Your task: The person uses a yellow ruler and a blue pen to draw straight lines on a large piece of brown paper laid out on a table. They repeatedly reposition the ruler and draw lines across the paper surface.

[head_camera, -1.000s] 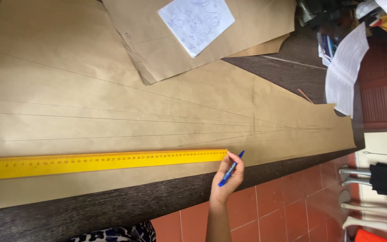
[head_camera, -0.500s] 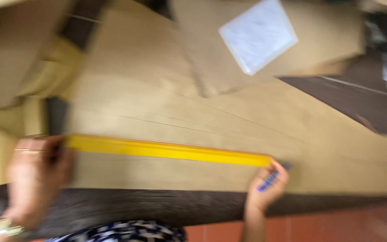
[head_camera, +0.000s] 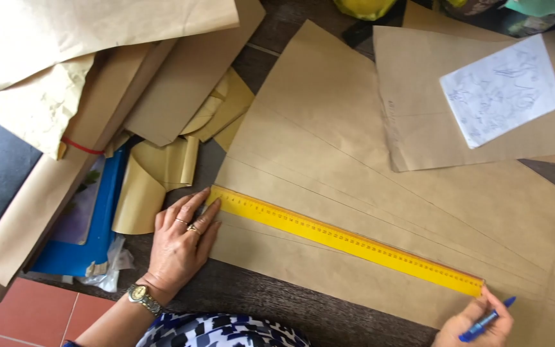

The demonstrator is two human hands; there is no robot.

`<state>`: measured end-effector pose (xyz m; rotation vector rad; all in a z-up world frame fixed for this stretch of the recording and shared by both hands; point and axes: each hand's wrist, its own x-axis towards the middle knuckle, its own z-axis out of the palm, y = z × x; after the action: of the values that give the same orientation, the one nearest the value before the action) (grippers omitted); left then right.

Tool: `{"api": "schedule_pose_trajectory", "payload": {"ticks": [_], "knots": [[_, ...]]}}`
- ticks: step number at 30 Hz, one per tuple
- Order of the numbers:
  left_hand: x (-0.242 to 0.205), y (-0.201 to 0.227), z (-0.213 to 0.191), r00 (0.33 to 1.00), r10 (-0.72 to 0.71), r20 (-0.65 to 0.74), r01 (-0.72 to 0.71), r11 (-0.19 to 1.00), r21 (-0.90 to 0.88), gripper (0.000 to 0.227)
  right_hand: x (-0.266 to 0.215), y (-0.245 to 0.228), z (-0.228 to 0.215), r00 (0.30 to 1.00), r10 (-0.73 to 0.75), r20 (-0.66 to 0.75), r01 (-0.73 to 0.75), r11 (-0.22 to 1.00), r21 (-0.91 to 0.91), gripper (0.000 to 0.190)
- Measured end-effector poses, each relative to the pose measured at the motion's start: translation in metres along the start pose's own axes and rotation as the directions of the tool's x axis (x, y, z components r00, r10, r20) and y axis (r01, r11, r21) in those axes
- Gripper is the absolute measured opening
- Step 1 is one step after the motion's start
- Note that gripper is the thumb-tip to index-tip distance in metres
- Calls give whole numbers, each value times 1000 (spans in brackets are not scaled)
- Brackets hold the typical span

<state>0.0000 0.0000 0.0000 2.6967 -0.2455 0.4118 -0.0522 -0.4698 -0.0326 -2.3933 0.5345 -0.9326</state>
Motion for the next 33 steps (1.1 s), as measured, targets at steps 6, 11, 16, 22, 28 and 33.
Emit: {"api": "schedule_pose_trajectory", "payload": {"ticks": [6,11,16,22,28,33], "knots": [[1,-1,-1,1000,-6,8,7,1000,-13,37,-1,-1,6,998,-48,-33,49,998,46,1],[0,-3,1,1000,-1,22,2,1000,-9,37,0,4,9,997,-61,-51,60,998,-26,3],[0,-4,1,999,3,40,-2,1000,-19,39,0,12,10,996,-64,-58,65,998,22,2],[1,-3,0,999,1,39,-1,1000,-6,38,1,8,11,995,-81,-50,81,997,12,3],[3,-3,-1,999,2,33,-2,1000,-12,37,1,-5,10,996,-78,-52,75,996,-51,4],[5,-2,-2,1000,12,27,-12,1000,3,36,3,-8,10,998,-31,-47,33,998,52,8]]}}
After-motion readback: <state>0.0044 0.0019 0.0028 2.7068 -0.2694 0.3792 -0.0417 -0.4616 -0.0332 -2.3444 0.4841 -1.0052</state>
